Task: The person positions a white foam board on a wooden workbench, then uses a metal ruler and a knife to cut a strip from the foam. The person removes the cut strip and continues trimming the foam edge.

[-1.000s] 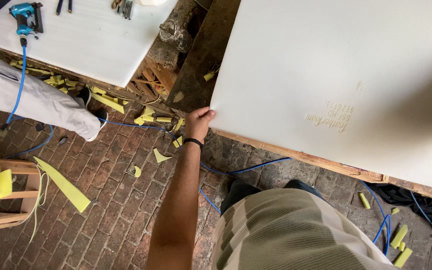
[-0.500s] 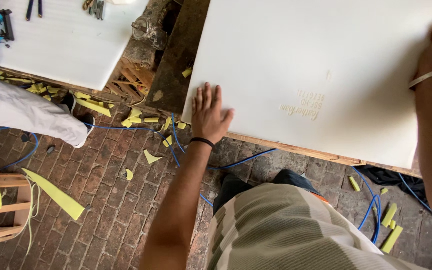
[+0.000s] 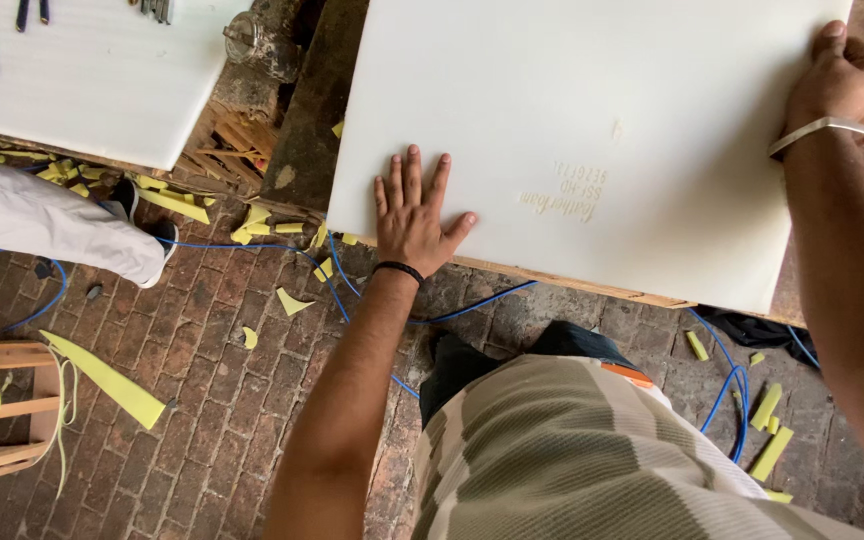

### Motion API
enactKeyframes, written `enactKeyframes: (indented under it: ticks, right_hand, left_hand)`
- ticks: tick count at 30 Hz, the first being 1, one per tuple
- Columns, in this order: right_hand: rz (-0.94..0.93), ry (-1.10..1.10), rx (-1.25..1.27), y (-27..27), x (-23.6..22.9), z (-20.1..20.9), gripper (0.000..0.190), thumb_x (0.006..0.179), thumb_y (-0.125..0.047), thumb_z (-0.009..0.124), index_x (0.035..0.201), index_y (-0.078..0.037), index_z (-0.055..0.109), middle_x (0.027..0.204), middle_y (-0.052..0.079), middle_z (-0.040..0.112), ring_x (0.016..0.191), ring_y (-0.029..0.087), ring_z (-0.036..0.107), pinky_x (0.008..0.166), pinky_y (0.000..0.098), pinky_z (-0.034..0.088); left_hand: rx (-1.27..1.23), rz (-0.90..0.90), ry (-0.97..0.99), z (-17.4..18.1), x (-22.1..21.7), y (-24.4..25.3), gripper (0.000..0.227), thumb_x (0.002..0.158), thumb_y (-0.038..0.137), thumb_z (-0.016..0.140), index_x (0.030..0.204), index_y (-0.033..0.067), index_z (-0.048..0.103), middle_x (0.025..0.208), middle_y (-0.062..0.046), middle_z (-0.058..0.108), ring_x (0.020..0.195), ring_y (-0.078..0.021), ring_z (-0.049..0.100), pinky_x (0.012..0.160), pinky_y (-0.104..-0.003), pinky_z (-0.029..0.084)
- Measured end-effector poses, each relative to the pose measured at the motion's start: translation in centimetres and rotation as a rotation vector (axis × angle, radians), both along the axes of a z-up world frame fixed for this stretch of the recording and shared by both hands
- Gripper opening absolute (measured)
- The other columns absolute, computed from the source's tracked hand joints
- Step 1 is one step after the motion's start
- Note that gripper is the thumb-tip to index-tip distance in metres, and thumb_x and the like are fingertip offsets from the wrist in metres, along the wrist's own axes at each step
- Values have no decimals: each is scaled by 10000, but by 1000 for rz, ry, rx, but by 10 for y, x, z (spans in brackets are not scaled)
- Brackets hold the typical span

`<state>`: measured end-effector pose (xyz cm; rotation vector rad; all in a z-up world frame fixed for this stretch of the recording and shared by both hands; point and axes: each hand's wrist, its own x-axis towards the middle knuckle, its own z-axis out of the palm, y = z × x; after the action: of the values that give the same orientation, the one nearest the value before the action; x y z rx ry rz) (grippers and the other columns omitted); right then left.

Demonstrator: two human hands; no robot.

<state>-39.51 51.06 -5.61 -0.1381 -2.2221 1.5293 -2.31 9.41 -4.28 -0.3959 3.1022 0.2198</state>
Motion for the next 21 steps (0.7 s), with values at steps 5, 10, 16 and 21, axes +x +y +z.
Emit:
enactKeyframes:
  ticks: [5,10,16,21]
  right_hand:
    - [19,-88,-65,-11,20,24,317,1017,-356,718,981,-58,818,942,57,851,822,122,775,796,321,598]
    - [38,-113,-1,-20,36,40,338,1038,-361,678,968,-54,802,919,48,834,773,118,757,754,331,594]
    - [4,-202,78,-27,50,55,374,1047,-363,653,861,-68,790,843,41,804,701,128,700,683,339,535]
    - [-7,-256,115,-26,53,48,447,1081,-370,661,846,1,745,807,98,751,665,165,585,667,363,495]
  left_hand:
    - [-6,-15,-49,22,-11,37,1016,890,888,330,1665,292,56,1713,-224,-21,1567,-455,-22,1225,-636,-41]
    - [21,-185,-33,33,-28,110,1037,840,937,349,1652,344,93,1723,-187,-3,1576,-440,-22,1238,-653,-27]
    - [27,-208,21,35,-28,112,978,857,897,404,1642,378,139,1715,-184,23,1565,-439,-1,1225,-677,-6]
    - [35,-185,21,37,-25,116,964,851,840,484,1639,374,180,1718,-178,47,1574,-432,23,1237,-671,7]
